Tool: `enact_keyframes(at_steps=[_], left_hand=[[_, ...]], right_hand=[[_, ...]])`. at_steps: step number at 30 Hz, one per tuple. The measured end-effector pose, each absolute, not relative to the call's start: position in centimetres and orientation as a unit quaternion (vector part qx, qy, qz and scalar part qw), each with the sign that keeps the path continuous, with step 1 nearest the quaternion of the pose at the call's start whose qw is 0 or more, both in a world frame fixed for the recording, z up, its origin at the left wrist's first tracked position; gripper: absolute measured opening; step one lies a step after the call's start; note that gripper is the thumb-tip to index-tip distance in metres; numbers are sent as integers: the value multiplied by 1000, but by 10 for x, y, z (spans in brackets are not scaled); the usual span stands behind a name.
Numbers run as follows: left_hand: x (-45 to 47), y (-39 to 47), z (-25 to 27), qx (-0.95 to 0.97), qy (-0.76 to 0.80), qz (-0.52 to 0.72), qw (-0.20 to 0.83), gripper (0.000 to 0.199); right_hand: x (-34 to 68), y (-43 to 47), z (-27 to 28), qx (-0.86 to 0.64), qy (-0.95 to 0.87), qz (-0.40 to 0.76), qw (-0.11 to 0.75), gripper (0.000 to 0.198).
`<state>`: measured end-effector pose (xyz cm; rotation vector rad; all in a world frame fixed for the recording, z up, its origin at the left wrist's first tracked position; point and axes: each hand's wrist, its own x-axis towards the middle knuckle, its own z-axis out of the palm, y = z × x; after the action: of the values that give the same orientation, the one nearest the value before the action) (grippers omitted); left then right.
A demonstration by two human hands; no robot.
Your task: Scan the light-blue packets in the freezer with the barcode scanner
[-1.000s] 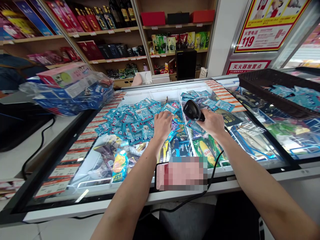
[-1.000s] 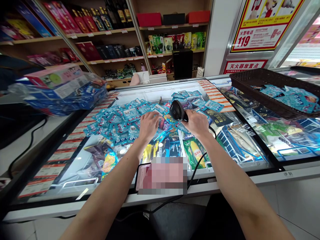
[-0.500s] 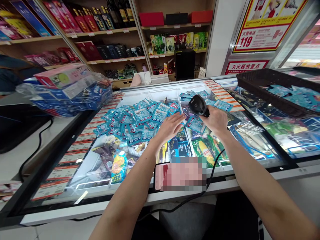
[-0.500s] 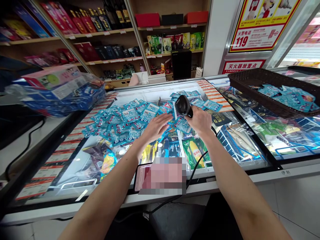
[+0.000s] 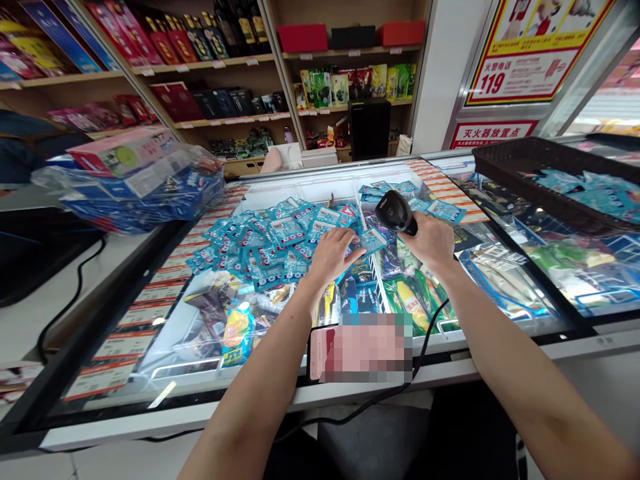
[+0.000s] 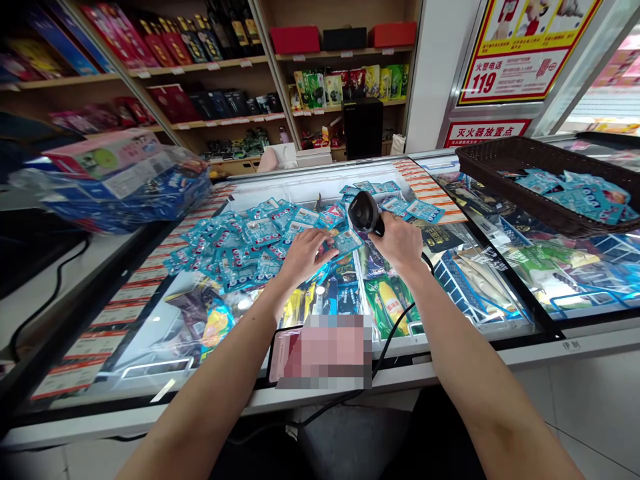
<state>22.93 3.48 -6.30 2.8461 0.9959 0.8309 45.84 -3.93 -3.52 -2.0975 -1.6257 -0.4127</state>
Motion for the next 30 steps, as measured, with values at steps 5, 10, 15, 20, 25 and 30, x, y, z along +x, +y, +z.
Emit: enact_keyframes(at_steps=[5,10,15,20,25,30], left_hand=[[231,33,-66,906,358,225,6,54],[228,43,-71,893,368,260,1,68],[222,54,-76,834,422,350,60,61],[220,52,-71,831,394,380,94,50],[221,49,-68,819,424,369,119,52],[221,50,-67,812,437,368,122,52]], right_hand=[[455,-39,-38,-755,-603,-151,209,38],[452,-39,-42,-741,-622,-153,200,38],[451,-39,-46,-712,-644,-177,217,35],[450,-39,-48,-678,-678,-185,214,33],[447,-39,-50,-643,-717,-177,204,32],[446,-39,-52,-641,-720,-175,199,34]])
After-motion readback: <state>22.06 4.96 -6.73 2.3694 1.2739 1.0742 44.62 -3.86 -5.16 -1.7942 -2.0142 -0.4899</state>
